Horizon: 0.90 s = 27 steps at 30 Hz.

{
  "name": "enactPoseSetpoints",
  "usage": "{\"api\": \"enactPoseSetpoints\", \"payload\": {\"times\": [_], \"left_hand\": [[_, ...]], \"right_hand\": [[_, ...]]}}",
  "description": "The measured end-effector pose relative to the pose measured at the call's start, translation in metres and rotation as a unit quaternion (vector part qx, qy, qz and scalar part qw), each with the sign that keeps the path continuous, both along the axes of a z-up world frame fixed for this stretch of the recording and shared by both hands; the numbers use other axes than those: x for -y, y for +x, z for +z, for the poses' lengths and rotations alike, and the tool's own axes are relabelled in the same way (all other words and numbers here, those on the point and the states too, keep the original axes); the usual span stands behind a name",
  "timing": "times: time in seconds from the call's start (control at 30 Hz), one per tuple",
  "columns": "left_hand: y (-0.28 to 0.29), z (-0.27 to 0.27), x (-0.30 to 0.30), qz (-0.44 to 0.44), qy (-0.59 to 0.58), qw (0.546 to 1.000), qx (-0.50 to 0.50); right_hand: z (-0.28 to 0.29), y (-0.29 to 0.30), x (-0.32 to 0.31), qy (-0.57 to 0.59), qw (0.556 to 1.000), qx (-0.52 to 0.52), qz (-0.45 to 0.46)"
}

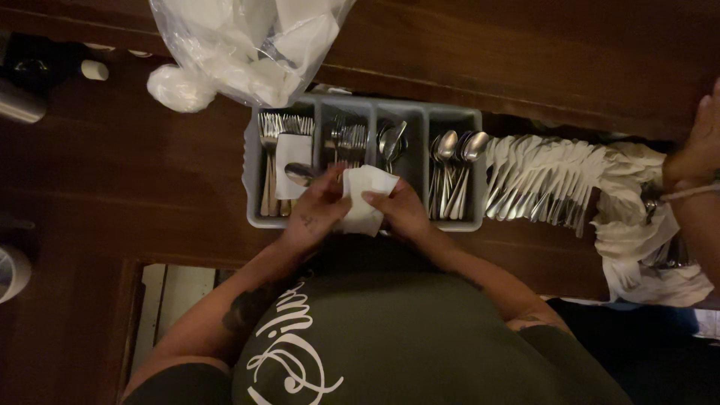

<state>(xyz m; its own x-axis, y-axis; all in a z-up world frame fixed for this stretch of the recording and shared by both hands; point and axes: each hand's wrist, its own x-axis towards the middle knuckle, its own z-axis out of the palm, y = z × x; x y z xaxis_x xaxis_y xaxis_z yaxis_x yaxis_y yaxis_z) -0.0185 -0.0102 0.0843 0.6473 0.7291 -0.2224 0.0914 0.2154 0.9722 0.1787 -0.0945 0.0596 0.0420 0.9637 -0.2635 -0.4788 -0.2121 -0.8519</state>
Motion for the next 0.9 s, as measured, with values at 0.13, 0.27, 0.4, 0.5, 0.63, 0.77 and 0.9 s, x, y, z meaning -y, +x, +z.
{"api": "enactPoseSetpoints", "payload": {"times": [0.13,0.27,0.4,0.5,0.63,0.77,0.9], "left_hand": [[0.004,-0.025,0.007,-0.056,0.032,0.998,0.007],[-0.013,-0.073,-0.002,-0.017,0.069,0.974,0.216],[-0.070,-0.092,-0.077,0.090,0.223,0.969,-0.062],[-0.081,-0.105,-0.115,0.275,0.133,0.952,0.003],[-0.067,-0.124,-0.101,0.187,0.147,0.922,0.306],[-0.032,-0.098,-0.039,0.003,0.051,0.974,0.222],[-0.006,-0.035,-0.021,-0.074,0.006,0.996,0.051]], "right_hand": [[-0.010,0.004,0.000,0.012,0.999,0.049,0.001],[-0.021,0.006,-0.001,-0.026,0.998,0.042,-0.033],[-0.025,0.014,-0.006,-0.057,0.990,0.109,-0.067],[-0.018,0.010,-0.003,-0.065,0.992,0.065,-0.091],[-0.001,0.008,0.000,-0.023,0.999,0.039,-0.021],[0.014,0.004,0.003,-0.018,0.998,0.038,0.041],[0.024,0.001,0.002,-0.017,0.999,-0.012,0.034]]}}
